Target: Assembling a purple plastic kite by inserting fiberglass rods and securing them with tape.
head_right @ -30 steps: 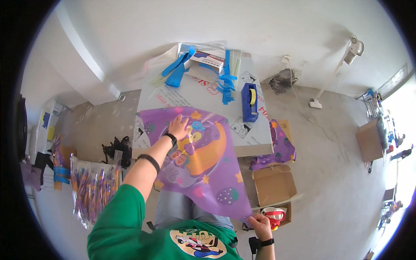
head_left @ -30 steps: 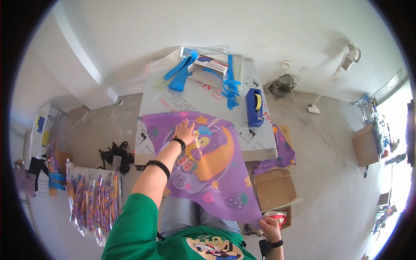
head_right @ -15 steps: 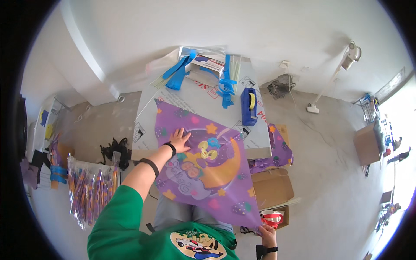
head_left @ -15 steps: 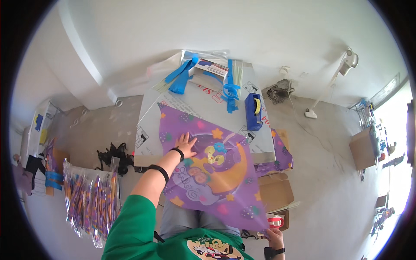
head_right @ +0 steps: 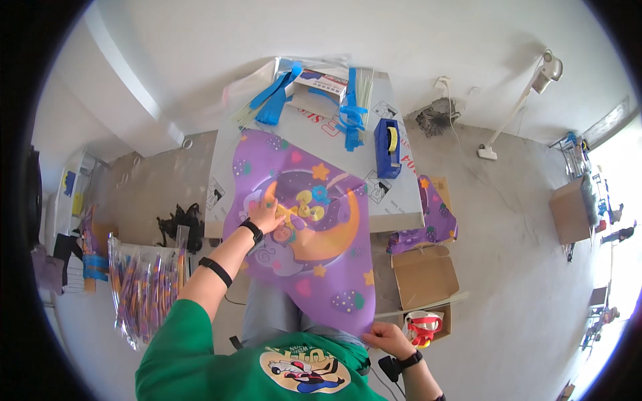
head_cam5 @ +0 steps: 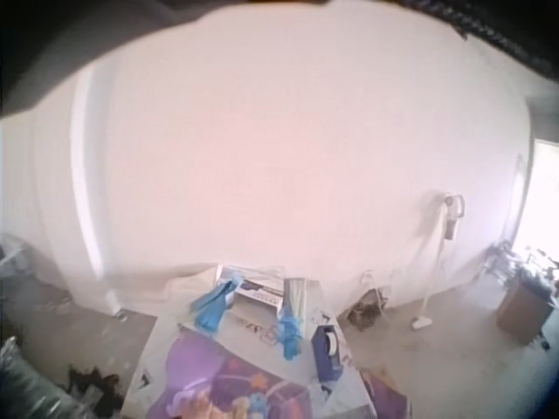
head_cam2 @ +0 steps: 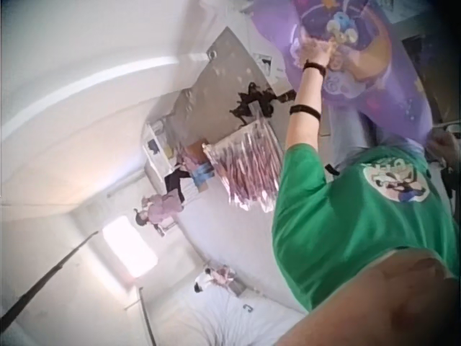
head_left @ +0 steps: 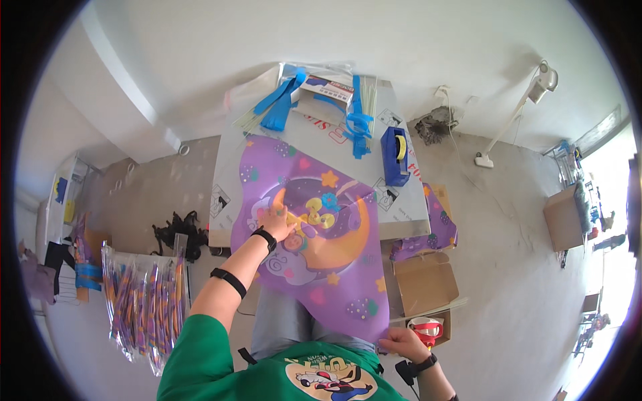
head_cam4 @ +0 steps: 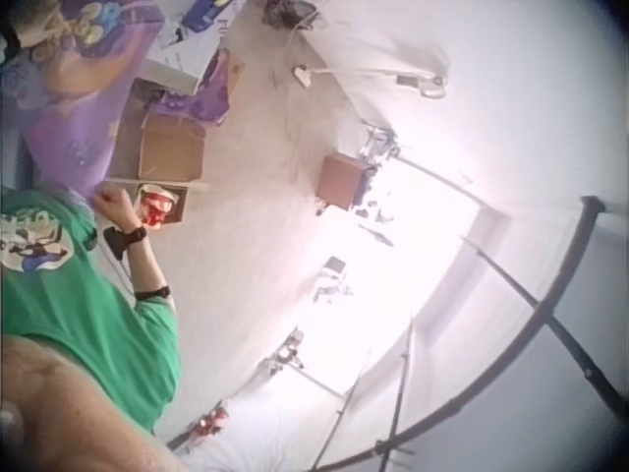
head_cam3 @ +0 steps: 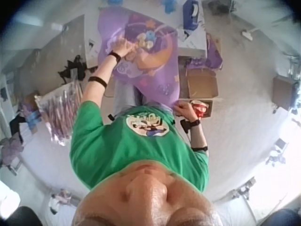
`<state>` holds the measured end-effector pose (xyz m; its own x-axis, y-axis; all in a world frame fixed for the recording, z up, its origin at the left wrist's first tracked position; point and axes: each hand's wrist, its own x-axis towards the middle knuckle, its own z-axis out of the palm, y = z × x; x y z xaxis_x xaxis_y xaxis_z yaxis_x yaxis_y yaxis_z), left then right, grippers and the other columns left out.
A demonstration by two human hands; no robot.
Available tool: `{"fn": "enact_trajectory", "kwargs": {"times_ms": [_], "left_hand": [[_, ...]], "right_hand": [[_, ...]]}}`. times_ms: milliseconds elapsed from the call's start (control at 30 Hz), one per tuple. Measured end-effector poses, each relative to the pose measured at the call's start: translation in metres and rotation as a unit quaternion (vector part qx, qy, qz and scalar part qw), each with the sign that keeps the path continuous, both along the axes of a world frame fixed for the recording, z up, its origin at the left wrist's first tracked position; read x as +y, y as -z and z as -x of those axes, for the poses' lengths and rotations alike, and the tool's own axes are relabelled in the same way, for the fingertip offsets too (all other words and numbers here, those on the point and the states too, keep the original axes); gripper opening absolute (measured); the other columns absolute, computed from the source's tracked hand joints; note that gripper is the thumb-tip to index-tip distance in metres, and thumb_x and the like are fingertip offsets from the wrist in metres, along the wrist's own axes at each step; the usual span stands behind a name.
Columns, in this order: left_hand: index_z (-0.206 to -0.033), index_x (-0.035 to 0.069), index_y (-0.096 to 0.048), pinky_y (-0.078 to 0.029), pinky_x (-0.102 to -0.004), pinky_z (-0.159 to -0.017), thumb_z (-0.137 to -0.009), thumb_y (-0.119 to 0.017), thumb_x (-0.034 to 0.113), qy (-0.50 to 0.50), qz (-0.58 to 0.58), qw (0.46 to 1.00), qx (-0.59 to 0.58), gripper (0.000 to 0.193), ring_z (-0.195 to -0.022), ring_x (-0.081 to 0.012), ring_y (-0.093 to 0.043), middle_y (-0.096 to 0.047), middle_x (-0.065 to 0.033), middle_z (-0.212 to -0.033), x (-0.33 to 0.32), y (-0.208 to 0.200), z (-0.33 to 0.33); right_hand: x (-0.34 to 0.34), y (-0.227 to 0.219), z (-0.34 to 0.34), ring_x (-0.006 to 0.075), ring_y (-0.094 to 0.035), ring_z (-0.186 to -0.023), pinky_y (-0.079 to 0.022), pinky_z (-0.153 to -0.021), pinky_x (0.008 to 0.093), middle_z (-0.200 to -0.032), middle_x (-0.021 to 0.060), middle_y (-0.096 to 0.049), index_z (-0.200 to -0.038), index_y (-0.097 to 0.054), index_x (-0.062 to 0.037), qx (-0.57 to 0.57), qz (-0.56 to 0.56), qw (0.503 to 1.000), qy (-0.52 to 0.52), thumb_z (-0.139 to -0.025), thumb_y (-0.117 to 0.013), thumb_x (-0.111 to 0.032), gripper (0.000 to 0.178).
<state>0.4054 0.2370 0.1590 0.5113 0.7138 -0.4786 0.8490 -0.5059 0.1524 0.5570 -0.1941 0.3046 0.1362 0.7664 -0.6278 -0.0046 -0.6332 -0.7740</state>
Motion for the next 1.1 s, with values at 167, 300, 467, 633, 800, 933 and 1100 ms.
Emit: {"fn": "enact_trajectory", "kwargs": {"times_ms": [167,300,467,633,800,933,1100], "left_hand": [[-0.147,0.022,-0.014,-0.017,-0.0625,-0.104,-0.075,-0.063,0.056,0.038,0.006,0.999,0.014,0.093,-0.139,-0.0390,-0.004,-0.002,-0.0199,-0.151,-0.001,0.012,0.036],[-0.147,0.027,-0.014,-0.017,-0.0575,-0.108,-0.074,-0.066,0.052,0.114,-0.015,0.993,0.002,0.093,-0.140,-0.0344,-0.005,0.000,-0.0154,-0.153,0.030,0.017,0.049],[-0.145,0.026,-0.019,-0.022,-0.0532,-0.108,-0.074,-0.067,0.049,0.179,-0.046,0.982,0.044,0.089,-0.139,-0.0326,-0.016,-0.008,-0.0146,-0.152,0.048,0.006,0.047],[-0.142,0.023,-0.029,-0.025,-0.0522,-0.106,-0.079,-0.065,0.041,0.203,-0.114,0.970,-0.063,0.075,-0.136,-0.0331,-0.023,-0.019,-0.0136,-0.149,0.008,0.016,0.026],[-0.144,0.020,-0.025,-0.026,-0.0535,-0.106,-0.084,-0.059,0.040,0.224,-0.047,0.969,-0.090,0.072,-0.137,-0.0331,-0.019,-0.017,-0.0137,-0.150,-0.031,-0.001,0.006],[-0.143,0.020,-0.027,-0.026,-0.0524,-0.107,-0.085,-0.057,0.040,0.194,0.007,0.981,-0.025,0.068,-0.137,-0.0326,-0.021,-0.018,-0.0133,-0.150,-0.029,-0.007,0.013],[-0.141,0.015,-0.031,-0.025,-0.0507,-0.108,-0.083,-0.060,0.037,0.175,-0.013,0.984,-0.037,0.068,-0.136,-0.0304,-0.023,-0.022,-0.0125,-0.149,-0.038,-0.001,-0.004]], "right_hand": [[0.036,-0.017,0.001,0.0039,-0.045,-0.061,-0.037,-0.054,0.0217,-0.066,-0.0034,-0.050,-0.069,-0.056,-0.0012,0.113,-0.034,0.987,-0.108,-0.087,-0.064,-0.016,0.024],[0.076,-0.032,-0.019,0.0057,-0.056,-0.069,-0.046,-0.061,0.0227,-0.073,0.0002,-0.060,-0.079,-0.062,-0.0007,0.149,-0.010,0.983,-0.103,-0.090,-0.059,-0.016,0.019],[0.157,0.027,-0.049,0.0219,-0.063,-0.082,-0.050,-0.072,0.0306,-0.088,0.0081,-0.065,-0.091,-0.063,-0.0004,-0.299,-0.144,0.938,-0.100,-0.087,-0.057,-0.016,0.017],[0.218,0.108,-0.039,0.0271,-0.048,-0.118,-0.040,-0.096,0.0389,-0.122,0.0125,-0.053,-0.118,-0.052,-0.0037,-0.422,-0.254,0.846,-0.203,-0.085,-0.055,-0.022,0.038],[0.256,0.149,-0.025,0.0269,-0.038,-0.127,-0.033,-0.104,0.0385,-0.134,0.0103,-0.044,-0.126,-0.047,-0.0049,-0.488,-0.246,0.797,-0.259,-0.086,-0.054,-0.026,0.046],[0.265,0.147,-0.020,0.0248,-0.030,-0.134,-0.027,-0.109,0.0395,-0.143,0.0083,-0.035,-0.134,-0.039,-0.0057,-0.486,-0.129,0.803,-0.318,-0.090,-0.048,-0.034,0.053],[0.270,0.142,-0.017,0.0240,-0.028,-0.136,-0.025,-0.110,0.0419,-0.146,0.0087,-0.030,-0.138,-0.033,-0.0064,-0.482,-0.095,0.797,-0.352,-0.092,-0.044,-0.039,0.058]]}}
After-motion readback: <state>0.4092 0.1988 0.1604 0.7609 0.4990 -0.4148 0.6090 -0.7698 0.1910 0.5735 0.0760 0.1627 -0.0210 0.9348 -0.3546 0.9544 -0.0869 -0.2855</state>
